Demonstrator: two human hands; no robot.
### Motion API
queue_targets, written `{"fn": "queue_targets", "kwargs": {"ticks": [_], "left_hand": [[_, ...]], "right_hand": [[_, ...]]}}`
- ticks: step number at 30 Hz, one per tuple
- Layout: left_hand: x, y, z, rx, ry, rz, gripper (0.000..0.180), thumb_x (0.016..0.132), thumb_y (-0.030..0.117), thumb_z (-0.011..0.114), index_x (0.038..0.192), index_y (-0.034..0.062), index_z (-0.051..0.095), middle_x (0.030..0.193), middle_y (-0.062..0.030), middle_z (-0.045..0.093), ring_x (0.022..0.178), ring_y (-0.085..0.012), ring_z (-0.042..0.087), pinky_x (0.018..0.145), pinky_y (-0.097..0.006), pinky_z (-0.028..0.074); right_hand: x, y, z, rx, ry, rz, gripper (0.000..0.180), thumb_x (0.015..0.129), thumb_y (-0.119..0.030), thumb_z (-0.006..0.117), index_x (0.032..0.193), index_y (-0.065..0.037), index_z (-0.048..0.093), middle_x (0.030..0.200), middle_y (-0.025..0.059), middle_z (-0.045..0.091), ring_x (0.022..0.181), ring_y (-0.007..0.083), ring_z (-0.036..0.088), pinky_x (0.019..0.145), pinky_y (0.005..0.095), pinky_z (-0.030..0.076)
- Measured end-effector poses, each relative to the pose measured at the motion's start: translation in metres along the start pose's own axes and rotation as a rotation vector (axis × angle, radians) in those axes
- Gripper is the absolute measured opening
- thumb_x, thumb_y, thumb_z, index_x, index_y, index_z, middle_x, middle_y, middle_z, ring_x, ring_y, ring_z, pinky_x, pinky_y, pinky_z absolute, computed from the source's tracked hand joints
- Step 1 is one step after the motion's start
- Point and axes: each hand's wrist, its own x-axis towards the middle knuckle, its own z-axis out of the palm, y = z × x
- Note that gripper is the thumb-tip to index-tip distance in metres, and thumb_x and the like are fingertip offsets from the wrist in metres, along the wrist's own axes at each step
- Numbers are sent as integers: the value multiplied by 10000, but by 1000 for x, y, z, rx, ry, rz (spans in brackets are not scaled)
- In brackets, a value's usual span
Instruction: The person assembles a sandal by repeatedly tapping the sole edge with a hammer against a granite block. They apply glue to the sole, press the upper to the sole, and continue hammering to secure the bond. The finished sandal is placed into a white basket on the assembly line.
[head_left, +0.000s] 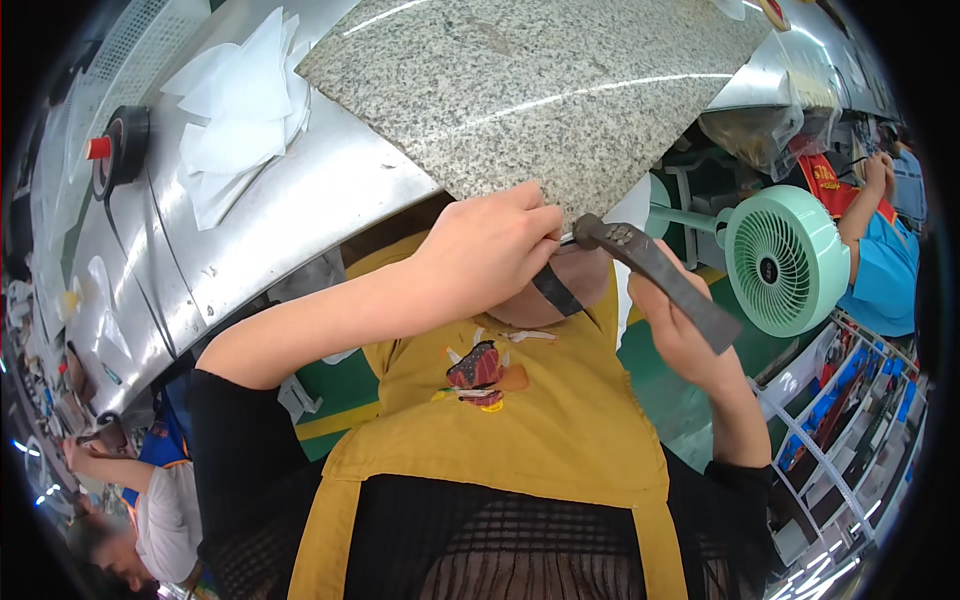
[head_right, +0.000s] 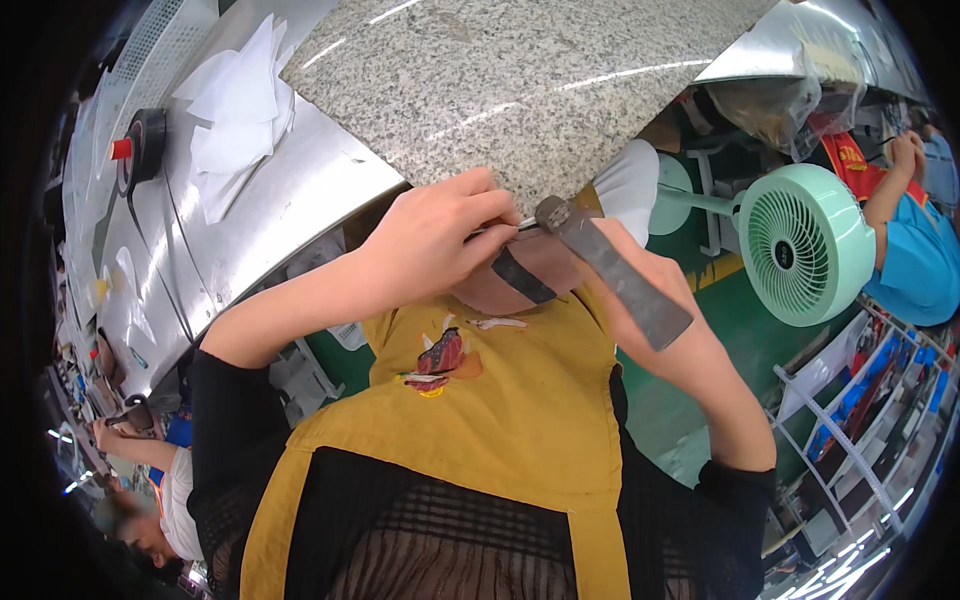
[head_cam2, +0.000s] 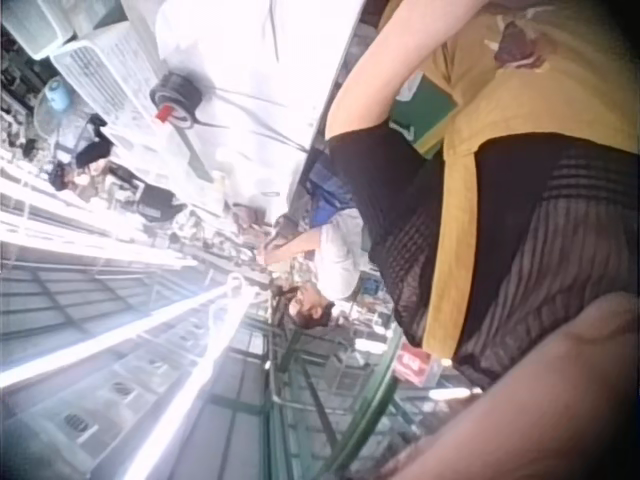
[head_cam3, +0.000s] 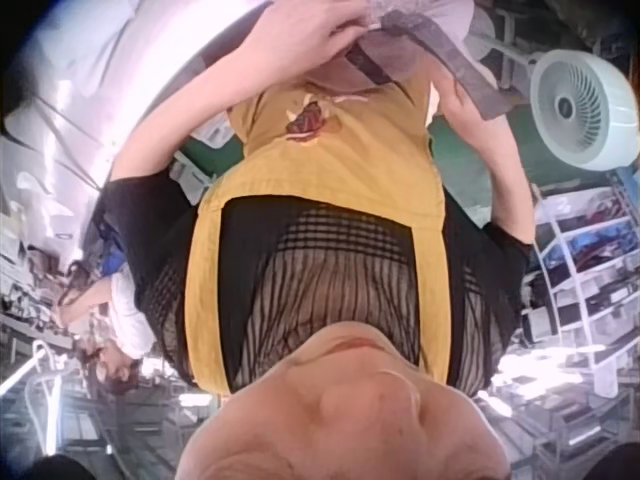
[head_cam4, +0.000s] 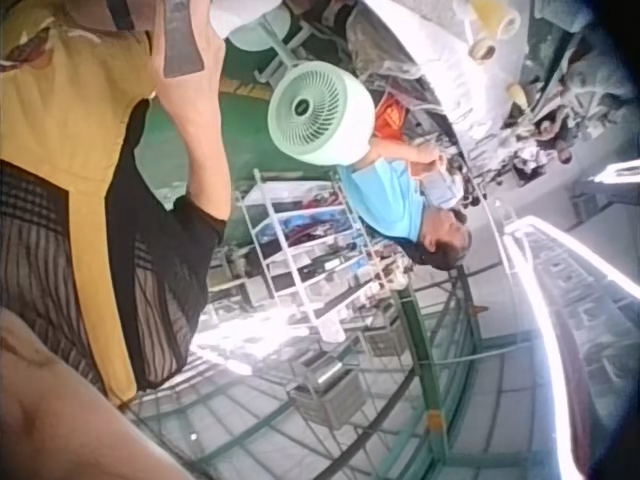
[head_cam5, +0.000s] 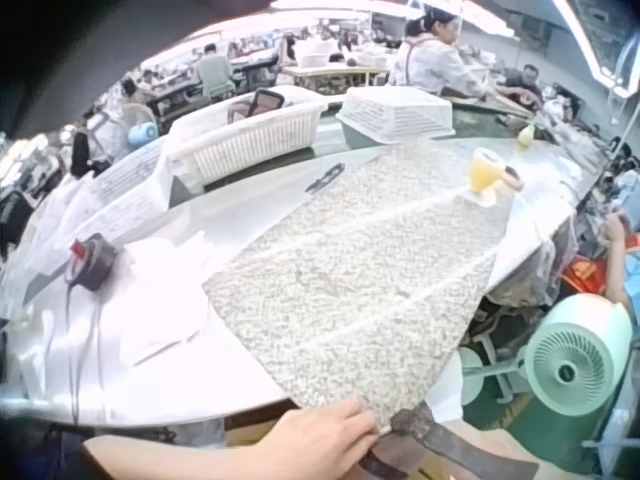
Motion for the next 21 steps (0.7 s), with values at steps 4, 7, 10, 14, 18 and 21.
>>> {"fn": "queue_targets", "kwargs": {"ticks": [4,7,10,14,18,21], "left_hand": [[-8,-12,1,40,84,170,102,807,121,615,890,70,586,821,-60,530,776,-244,571,640,-356,475],[-14,-14,3,202,155,282,173,741,96,624,908,69,592,833,-46,534,756,-220,551,639,-335,470],[-15,-22,8,279,228,442,252,675,81,621,925,58,594,834,-36,526,728,-193,526,632,-310,459],[-15,-28,13,369,282,561,293,650,83,617,941,51,595,842,-32,520,733,-174,514,646,-292,447],[-14,-29,13,420,346,584,267,655,88,621,920,57,600,849,-22,527,765,-174,518,728,-319,436],[-12,-28,11,437,339,544,237,668,90,618,904,70,603,846,-11,525,805,-182,521,800,-352,416]], "right_hand": [[4,-2,1,-74,-32,-39,157,912,-53,476,1051,22,489,707,105,453,608,219,395,592,301,400],[7,-1,-2,-108,-58,-77,181,903,-40,477,1072,23,486,731,139,485,612,281,444,598,317,414],[7,-5,1,-146,-24,-113,204,890,-23,482,1090,21,492,763,169,518,635,336,500,606,326,429],[9,-4,2,-298,-225,-28,457,780,-33,559,1222,-46,444,1008,179,602,837,371,617,653,386,508],[17,-19,-6,-207,-167,-92,396,792,-44,559,1175,-22,461,915,185,595,789,382,603,633,392,488],[15,-26,0,-234,-139,-76,369,808,-37,549,1168,-13,472,852,190,590,761,396,589,627,389,476]]}}
